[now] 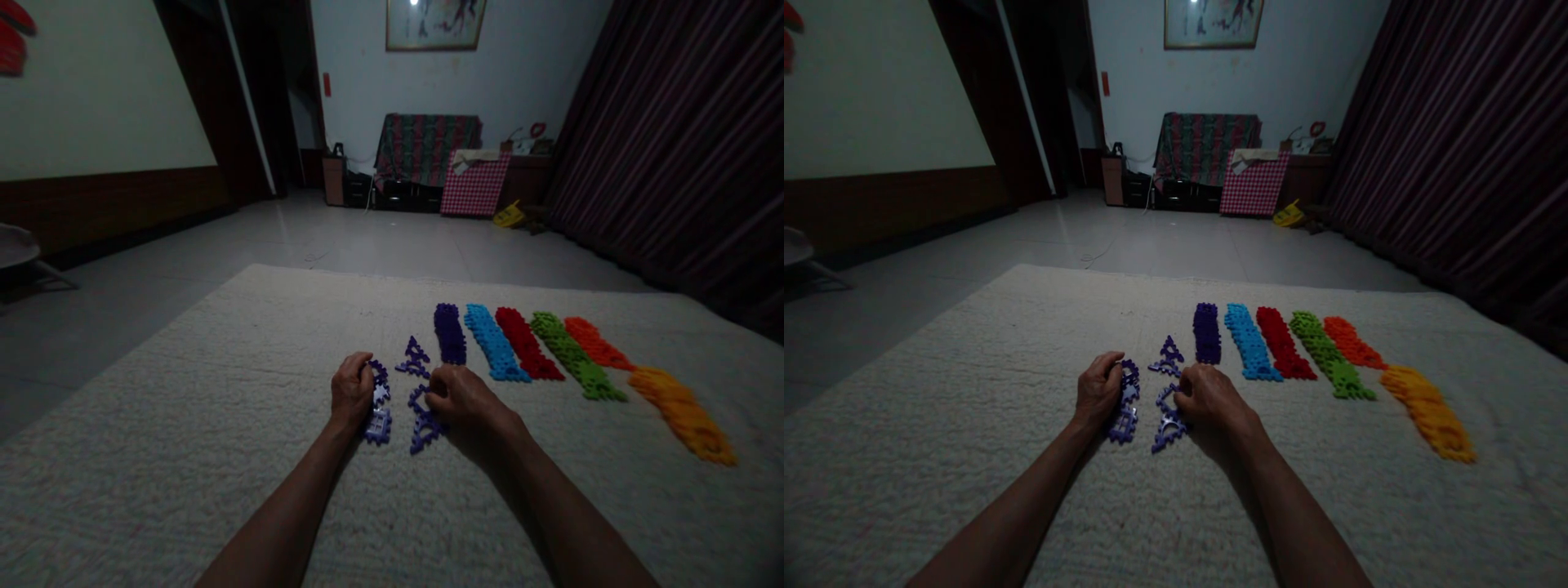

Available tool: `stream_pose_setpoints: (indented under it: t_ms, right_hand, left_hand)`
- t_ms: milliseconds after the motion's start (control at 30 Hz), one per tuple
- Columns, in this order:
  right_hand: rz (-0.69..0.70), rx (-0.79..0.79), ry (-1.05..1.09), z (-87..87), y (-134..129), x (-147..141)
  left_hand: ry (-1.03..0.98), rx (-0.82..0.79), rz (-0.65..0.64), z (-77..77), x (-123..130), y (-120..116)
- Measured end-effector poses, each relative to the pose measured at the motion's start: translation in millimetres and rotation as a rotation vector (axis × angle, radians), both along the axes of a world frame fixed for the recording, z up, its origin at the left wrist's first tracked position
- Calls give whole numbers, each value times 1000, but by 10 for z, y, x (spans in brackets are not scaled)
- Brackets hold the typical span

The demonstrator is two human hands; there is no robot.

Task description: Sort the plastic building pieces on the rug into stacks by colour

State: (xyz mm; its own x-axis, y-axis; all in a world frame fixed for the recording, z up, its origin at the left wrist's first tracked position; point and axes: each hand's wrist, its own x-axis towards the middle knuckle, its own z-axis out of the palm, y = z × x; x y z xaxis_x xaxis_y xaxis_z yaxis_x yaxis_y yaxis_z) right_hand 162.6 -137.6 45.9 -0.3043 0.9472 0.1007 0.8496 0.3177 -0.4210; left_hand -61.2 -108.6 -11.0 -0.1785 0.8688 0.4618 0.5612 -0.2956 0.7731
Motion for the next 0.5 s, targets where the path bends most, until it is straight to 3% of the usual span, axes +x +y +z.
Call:
stream_pose_setpoints:
  t_ms: [267, 500]
  right_hand:
    - [11, 175, 165, -193, 162, 172]
    - [-163, 576, 227, -411, 392, 330]
  left_hand:
    - [21, -1, -17, -3, -13, 0]
    - [13, 18, -17, -33, -16, 10]
